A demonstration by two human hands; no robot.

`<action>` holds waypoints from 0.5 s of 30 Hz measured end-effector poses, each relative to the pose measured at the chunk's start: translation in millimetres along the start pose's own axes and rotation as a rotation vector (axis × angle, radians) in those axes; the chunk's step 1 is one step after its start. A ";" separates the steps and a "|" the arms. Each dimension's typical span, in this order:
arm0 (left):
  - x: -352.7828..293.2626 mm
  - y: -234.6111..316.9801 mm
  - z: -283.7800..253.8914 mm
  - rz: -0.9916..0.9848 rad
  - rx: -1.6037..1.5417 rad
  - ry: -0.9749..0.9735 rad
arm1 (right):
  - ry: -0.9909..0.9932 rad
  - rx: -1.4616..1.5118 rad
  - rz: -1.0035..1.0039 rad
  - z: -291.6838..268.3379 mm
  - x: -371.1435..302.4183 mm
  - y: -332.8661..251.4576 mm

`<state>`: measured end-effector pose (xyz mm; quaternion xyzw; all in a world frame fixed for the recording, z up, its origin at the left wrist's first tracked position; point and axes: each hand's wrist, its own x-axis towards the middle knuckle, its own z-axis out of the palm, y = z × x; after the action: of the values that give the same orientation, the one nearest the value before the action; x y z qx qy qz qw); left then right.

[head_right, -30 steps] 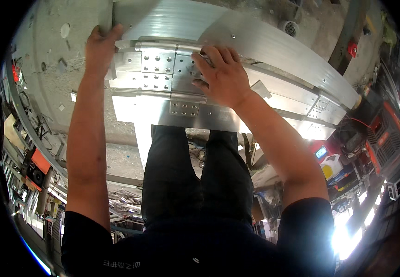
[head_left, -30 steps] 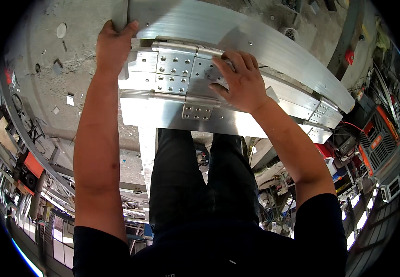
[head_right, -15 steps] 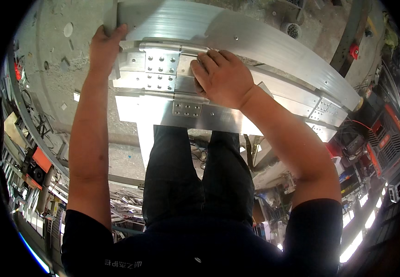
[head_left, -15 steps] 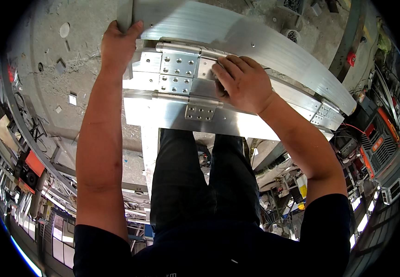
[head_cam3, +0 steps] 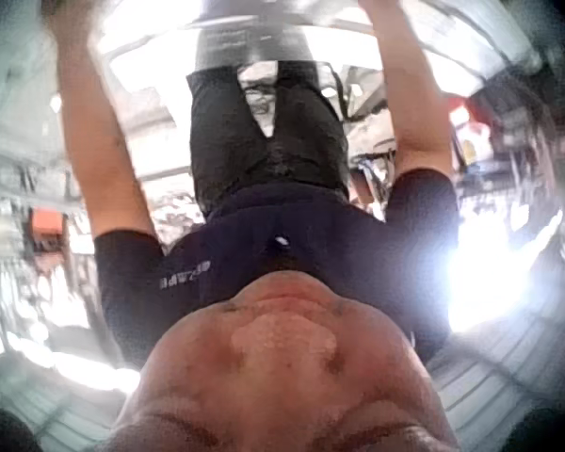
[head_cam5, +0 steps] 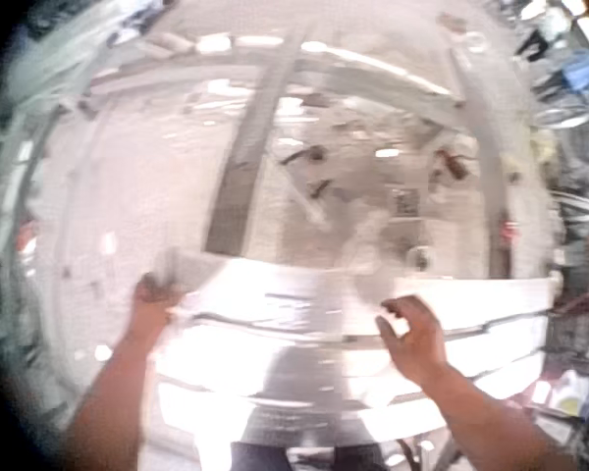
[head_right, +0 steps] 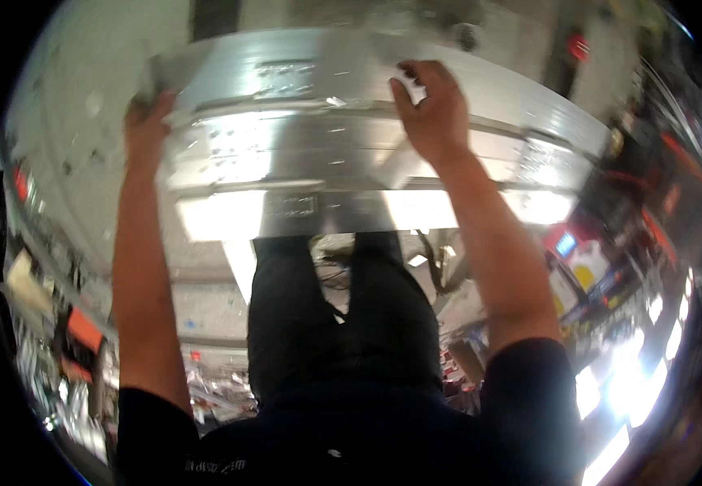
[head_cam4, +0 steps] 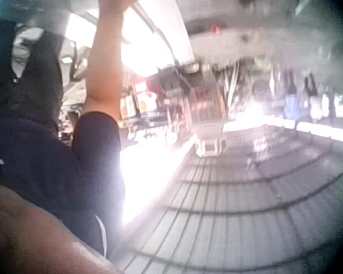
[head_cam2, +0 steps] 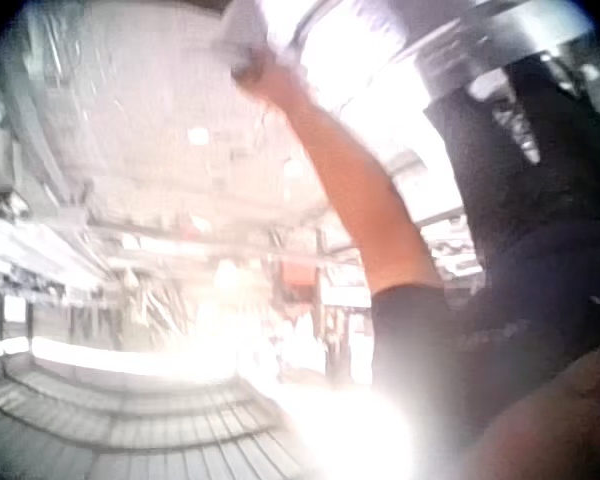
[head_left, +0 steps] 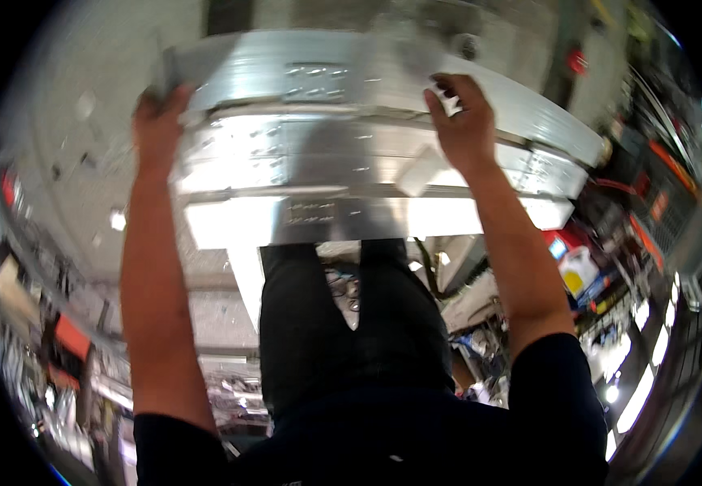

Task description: The person assembles a metal frame by positioning and aligning metal plates and brackets on a workbench. They use a rivet gun to fasten the components together, repeatedly adjusting the parts and operating the tool to secure the assembly.

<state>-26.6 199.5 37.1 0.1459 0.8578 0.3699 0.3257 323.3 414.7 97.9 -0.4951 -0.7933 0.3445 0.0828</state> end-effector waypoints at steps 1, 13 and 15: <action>6.0 -14.3 -6.6 -0.029 -0.115 -0.035 | 0.026 0.029 0.087 -18.2 -9.6 20.2; 42.3 -37.8 -28.4 -0.081 0.092 -0.045 | -0.134 -0.877 0.315 -216.5 -94.0 232.3; 39.8 -35.8 -30.7 -0.096 0.056 -0.048 | -0.217 -1.032 0.141 -230.1 -83.1 244.4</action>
<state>-77.1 178.1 8.8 0.1225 0.8657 0.3261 0.3593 651.3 518.2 134.1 -0.4851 -0.8285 -0.0369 -0.2773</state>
